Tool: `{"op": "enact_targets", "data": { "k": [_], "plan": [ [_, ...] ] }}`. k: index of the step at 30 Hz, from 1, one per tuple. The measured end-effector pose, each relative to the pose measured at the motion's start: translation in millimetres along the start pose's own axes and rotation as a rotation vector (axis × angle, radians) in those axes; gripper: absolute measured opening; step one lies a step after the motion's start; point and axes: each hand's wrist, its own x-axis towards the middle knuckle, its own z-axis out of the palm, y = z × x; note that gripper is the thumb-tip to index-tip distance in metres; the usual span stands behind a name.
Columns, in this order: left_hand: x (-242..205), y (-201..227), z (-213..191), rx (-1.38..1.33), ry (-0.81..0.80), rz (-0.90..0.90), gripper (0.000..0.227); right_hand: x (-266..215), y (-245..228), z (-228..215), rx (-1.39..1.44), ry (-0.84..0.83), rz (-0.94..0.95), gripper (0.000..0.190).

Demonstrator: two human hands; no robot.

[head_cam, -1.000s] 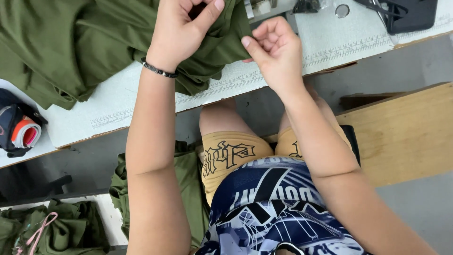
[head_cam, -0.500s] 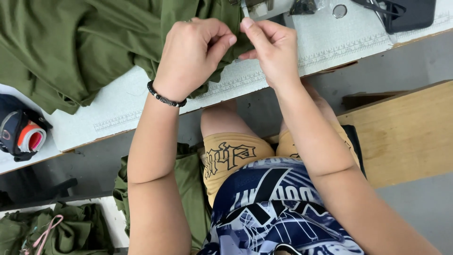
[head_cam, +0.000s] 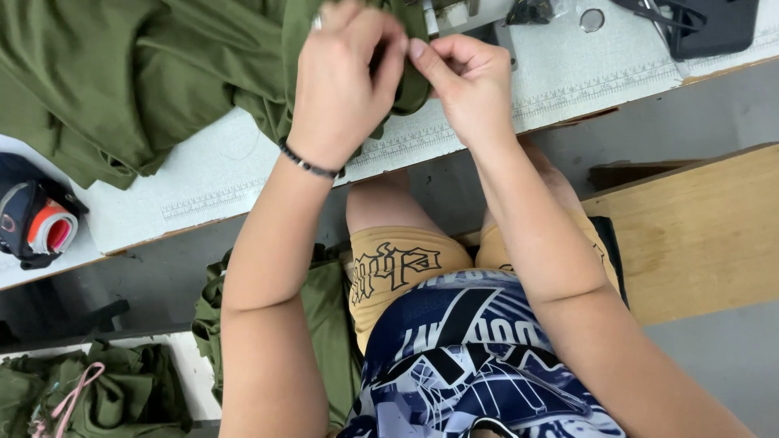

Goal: Trimming excess threads from green fabric pieces using hand snips at a sewing workstation.

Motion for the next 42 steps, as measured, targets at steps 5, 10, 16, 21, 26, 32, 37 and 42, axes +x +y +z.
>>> {"op": "enact_targets", "data": {
  "k": [5, 10, 16, 21, 26, 32, 37, 42],
  "plan": [
    [12, -42, 34, 0.348, 0.151, 0.070, 0.012, -3, 0, -3, -0.229, -0.013, -0.155, 0.029],
    [13, -31, 39, 0.424, 0.204, 0.085, 0.012, -5, -2, -10, -0.389, 0.023, -0.299, 0.038],
    [6, -22, 39, 0.454, 0.224, -0.013, 0.015, -5, -8, -8, -0.282, 0.016, -0.163, 0.029],
    [10, -29, 34, 0.420, 0.259, 0.035, 0.017, 0, -15, -2, -0.161, 0.024, -0.128, 0.024],
    [8, -23, 25, 0.414, 0.233, 0.069, 0.011, -8, -25, -2, -0.207, -0.001, -0.293, 0.019],
    [-11, -17, 18, 0.202, 0.192, 0.057, 0.016, -5, -3, -7, 0.083, -0.053, -0.011, 0.028],
    [-9, -17, 19, 0.230, 0.185, 0.062, 0.016, 5, 18, 0, 0.335, 0.103, 0.163, 0.033],
    [-7, -19, 21, 0.217, 0.176, 0.103, 0.017, 3, 17, -7, 0.397, 0.023, 0.115, 0.026]
  ]
}}
